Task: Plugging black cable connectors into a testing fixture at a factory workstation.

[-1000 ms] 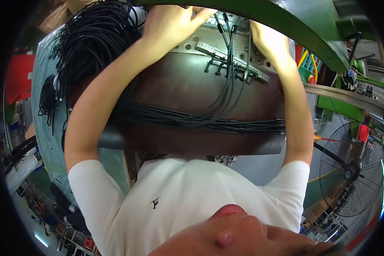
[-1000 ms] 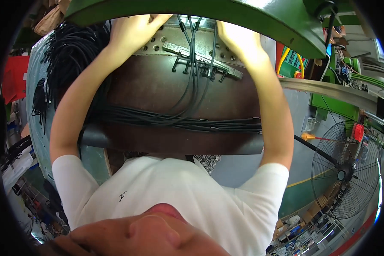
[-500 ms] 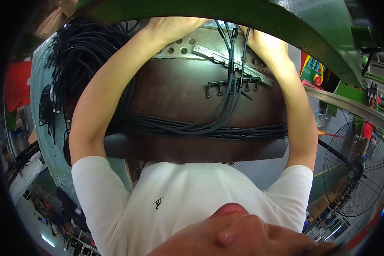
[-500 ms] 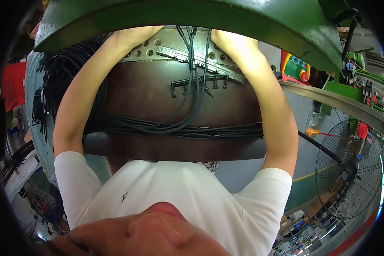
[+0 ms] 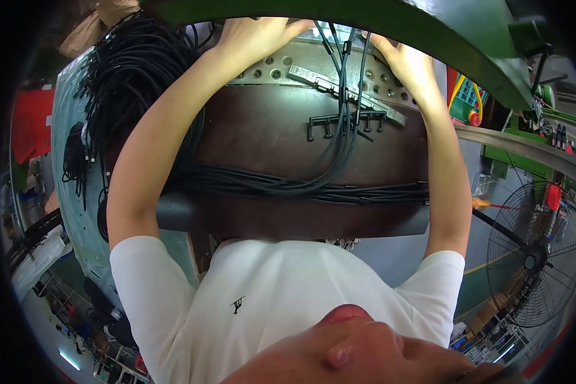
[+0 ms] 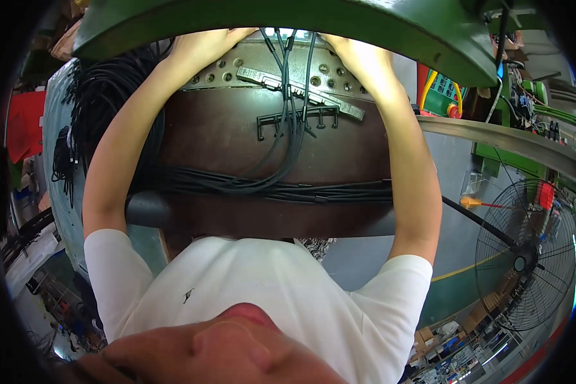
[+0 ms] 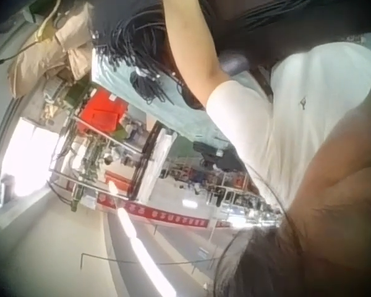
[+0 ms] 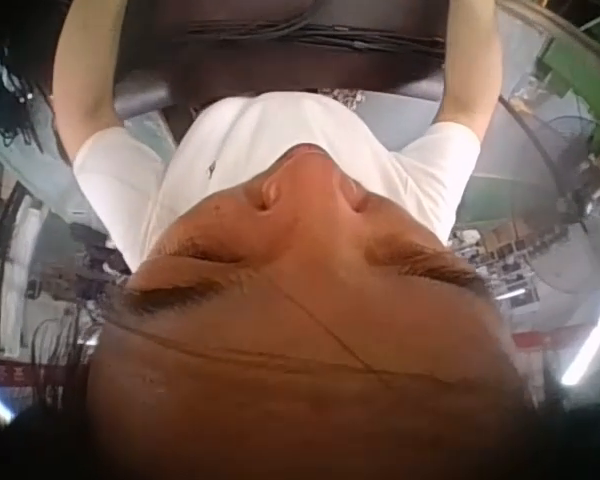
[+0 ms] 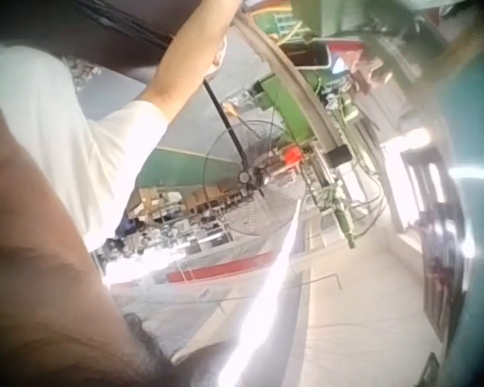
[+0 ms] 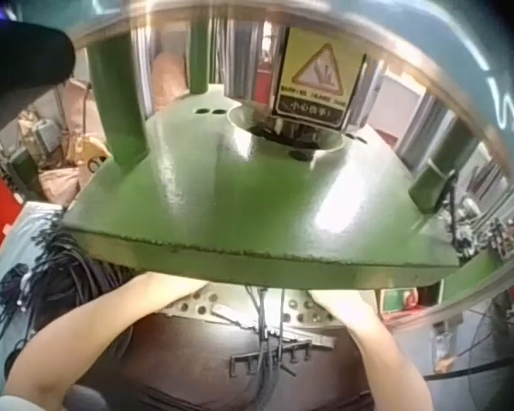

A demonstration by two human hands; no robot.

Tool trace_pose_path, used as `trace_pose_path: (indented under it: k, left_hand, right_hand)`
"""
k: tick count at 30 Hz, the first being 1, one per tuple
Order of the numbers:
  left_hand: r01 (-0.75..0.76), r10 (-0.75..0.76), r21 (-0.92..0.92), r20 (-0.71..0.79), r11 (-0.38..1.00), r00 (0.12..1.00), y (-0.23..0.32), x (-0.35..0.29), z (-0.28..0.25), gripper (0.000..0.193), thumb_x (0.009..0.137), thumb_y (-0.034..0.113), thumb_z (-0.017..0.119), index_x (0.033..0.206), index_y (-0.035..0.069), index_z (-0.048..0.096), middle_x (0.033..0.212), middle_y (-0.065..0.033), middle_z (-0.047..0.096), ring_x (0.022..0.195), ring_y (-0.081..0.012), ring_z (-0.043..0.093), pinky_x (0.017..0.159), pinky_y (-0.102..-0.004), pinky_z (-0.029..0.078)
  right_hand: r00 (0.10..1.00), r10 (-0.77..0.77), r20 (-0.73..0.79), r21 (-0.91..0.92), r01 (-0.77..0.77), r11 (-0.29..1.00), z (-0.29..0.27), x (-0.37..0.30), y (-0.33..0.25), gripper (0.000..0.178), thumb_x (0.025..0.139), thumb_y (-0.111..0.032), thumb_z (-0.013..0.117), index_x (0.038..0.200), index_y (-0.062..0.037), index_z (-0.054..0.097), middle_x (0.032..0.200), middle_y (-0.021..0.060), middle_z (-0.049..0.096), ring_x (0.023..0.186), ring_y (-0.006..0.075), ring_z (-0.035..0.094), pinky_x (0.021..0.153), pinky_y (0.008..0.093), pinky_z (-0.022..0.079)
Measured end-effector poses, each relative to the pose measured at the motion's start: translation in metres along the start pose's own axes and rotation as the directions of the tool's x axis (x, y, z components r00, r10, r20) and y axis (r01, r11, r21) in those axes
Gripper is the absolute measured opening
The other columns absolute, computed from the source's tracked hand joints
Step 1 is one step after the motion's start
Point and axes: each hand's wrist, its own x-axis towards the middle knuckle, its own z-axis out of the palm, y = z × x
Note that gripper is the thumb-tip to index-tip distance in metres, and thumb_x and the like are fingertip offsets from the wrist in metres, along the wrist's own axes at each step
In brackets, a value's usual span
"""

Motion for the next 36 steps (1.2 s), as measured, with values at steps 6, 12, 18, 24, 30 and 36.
trace_pose_path:
  k: [6,12,18,24,30,36]
  left_hand:
    - [0.270,0.112,-0.855,0.351,0.443,0.930,0.030,-0.141,-0.096,0.049,0.087,0.035,0.060,0.123,0.003,0.056,0.120,-0.0129,0.061,0.104,-0.0290,0.061,0.091,-0.0367,0.047]
    - [0.461,-0.122,-0.239,0.771,0.855,0.625,0.077,-0.323,-0.029,0.030,0.088,0.022,0.055,0.111,0.003,0.061,0.111,-0.0193,0.061,0.103,-0.0355,0.058,0.086,-0.0402,0.046]
    - [0.354,-0.282,-0.098,0.425,0.930,0.860,0.052,-0.373,0.050,0.034,0.086,0.023,0.058,0.112,0.002,0.060,0.112,-0.0213,0.060,0.104,-0.0377,0.056,0.089,-0.0428,0.044]
    - [0.493,-0.389,-0.266,0.360,0.828,0.848,0.056,-0.361,0.037,0.022,0.085,0.017,0.057,0.102,0.004,0.063,0.104,-0.0142,0.063,0.096,-0.0304,0.058,0.082,-0.0393,0.045]
    - [0.439,-0.371,-0.329,0.252,0.836,0.894,0.062,-0.345,0.030,0.019,0.081,0.001,0.059,0.100,0.001,0.062,0.096,-0.0146,0.063,0.089,-0.0288,0.060,0.078,-0.0382,0.048]
    - [0.527,-0.425,-0.314,0.340,0.789,0.839,0.057,-0.345,0.030,0.025,0.087,0.021,0.057,0.104,0.005,0.063,0.106,-0.0134,0.063,0.097,-0.0286,0.059,0.084,-0.0382,0.046]
  right_hand:
    - [0.868,0.123,-0.482,0.340,0.056,0.939,-0.058,-0.187,0.006,0.033,0.091,-0.011,0.056,0.120,0.0031,0.053,0.123,0.0180,0.056,0.111,0.0269,0.055,0.095,0.0378,0.044]
    - [0.616,0.674,-0.409,0.295,-0.609,0.736,0.013,-0.343,0.031,0.033,0.095,-0.022,0.050,0.118,0.0028,0.051,0.117,0.0137,0.055,0.107,0.0221,0.051,0.096,0.0324,0.038]
    - [0.751,0.660,0.028,0.396,-0.614,0.682,0.103,-0.434,0.089,0.023,0.084,-0.012,0.061,0.103,0.0012,0.056,0.099,0.0118,0.059,0.091,0.0232,0.054,0.081,0.0366,0.045]
    - [0.803,0.596,0.001,0.154,-0.589,0.793,0.083,-0.419,0.067,0.020,0.085,-0.012,0.058,0.099,0.0015,0.058,0.097,0.0136,0.060,0.089,0.0254,0.055,0.079,0.0372,0.045]
    - [0.885,0.457,-0.087,0.056,-0.453,0.890,0.069,-0.383,0.058,0.012,0.085,-0.010,0.055,0.090,0.0004,0.058,0.085,0.0140,0.061,0.076,0.0284,0.054,0.069,0.0398,0.045]
    - [0.886,0.441,-0.144,0.020,-0.443,0.897,0.066,-0.377,0.056,0.014,0.082,-0.012,0.058,0.087,0.0009,0.060,0.084,0.0170,0.062,0.077,0.0359,0.057,0.067,0.0420,0.045]
